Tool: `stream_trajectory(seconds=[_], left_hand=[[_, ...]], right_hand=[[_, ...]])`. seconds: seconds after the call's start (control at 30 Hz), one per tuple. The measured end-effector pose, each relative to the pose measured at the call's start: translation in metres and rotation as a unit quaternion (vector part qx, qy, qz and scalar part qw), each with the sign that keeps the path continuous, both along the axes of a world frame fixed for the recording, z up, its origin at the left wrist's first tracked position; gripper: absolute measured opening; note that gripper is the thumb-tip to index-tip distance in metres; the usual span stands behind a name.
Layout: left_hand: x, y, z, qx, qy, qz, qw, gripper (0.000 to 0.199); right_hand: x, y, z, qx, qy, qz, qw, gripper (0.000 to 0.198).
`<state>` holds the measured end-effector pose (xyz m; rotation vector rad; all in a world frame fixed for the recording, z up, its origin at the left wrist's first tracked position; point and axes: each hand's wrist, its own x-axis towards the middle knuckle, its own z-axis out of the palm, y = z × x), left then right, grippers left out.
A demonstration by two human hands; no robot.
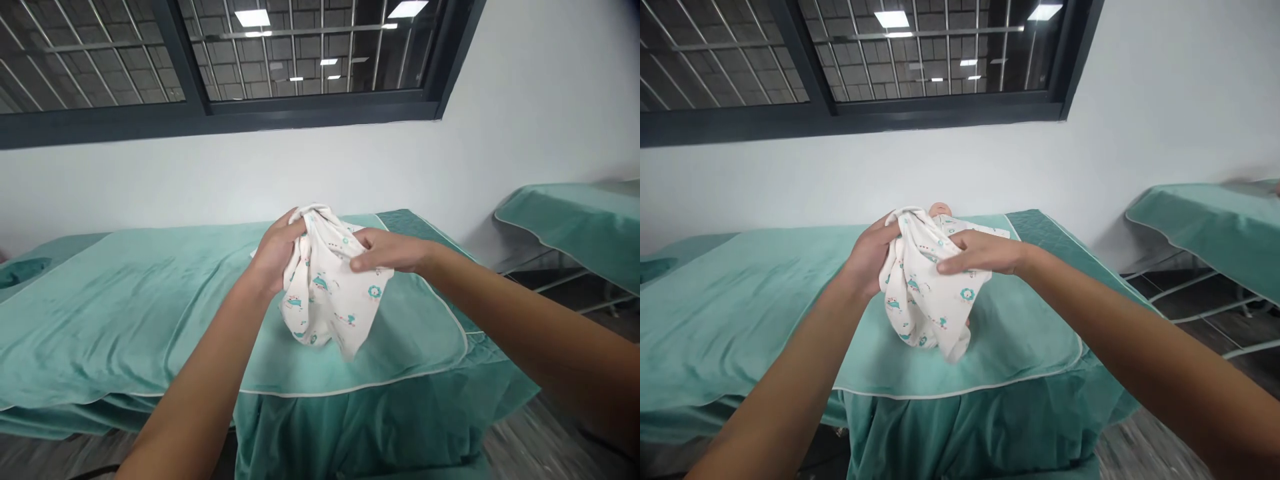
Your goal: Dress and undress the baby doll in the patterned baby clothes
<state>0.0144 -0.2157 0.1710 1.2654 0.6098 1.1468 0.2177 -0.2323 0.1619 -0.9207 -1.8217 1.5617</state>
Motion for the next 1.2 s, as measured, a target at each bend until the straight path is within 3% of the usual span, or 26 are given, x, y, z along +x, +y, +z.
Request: stream_trajectory(seconds=[0.07,0.2,0.37,0.43,0.5,0.6,0.7,0.83,0.93,1.0,1.1,1.2], left_hand=[[0.000,-0.001,-0.003,-0.006,0.017,-0.017,1.000,0.027],[0.000,-0.003,-0.010,-0.030,0.048,-0.091,0.994,0.037],[-0.002,-0.009,-0.013,-0.017,0.191,-0.190,0.963,0.046],[-0.004,-0.009,-0.015,-0.015,0.203,-0.174,0.963,0.045],[-0.005,-0.006,-0.018,-0.019,0.152,-0.121,0.981,0.045],[-0.004,0.001,-0.025,-0.036,0.066,-0.050,0.996,0.042],[-0.001,0.004,-0.033,-0.067,0.047,-0.043,0.996,0.035],[-0.002,0.002,-0.038,-0.081,0.069,-0.080,0.991,0.037],[-0.006,-0.002,-0.039,-0.094,0.139,-0.158,0.973,0.046],[-0.008,-0.001,-0.040,-0.100,0.139,-0.175,0.969,0.048],[-0.005,0.003,-0.046,-0.098,0.007,-0.112,0.989,0.042],[0.002,0.008,-0.054,-0.101,-0.104,-0.063,0.987,0.037]], right_hand=[[-0.001,0.001,0.000,0.003,0.006,-0.014,1.000,0.038],[-0.011,0.008,-0.002,0.043,0.170,-0.136,0.975,0.034],[-0.019,0.010,-0.010,0.026,0.235,-0.191,0.953,0.031],[-0.017,0.008,-0.013,0.013,0.224,-0.188,0.956,0.034],[-0.013,0.006,-0.016,0.003,0.191,-0.166,0.968,0.040],[-0.006,0.001,-0.020,-0.010,0.088,-0.055,0.995,0.042],[-0.007,-0.003,-0.024,-0.024,0.009,0.024,0.999,0.036],[-0.015,-0.003,-0.033,-0.007,0.100,-0.095,0.990,0.032],[-0.022,0.001,-0.040,-0.034,0.186,-0.141,0.972,0.032],[-0.026,0.003,-0.044,-0.061,0.231,-0.169,0.956,0.036],[-0.028,0.004,-0.047,-0.079,0.271,-0.202,0.938,0.046],[-0.025,0.001,-0.049,-0.075,0.217,-0.138,0.963,0.050]])
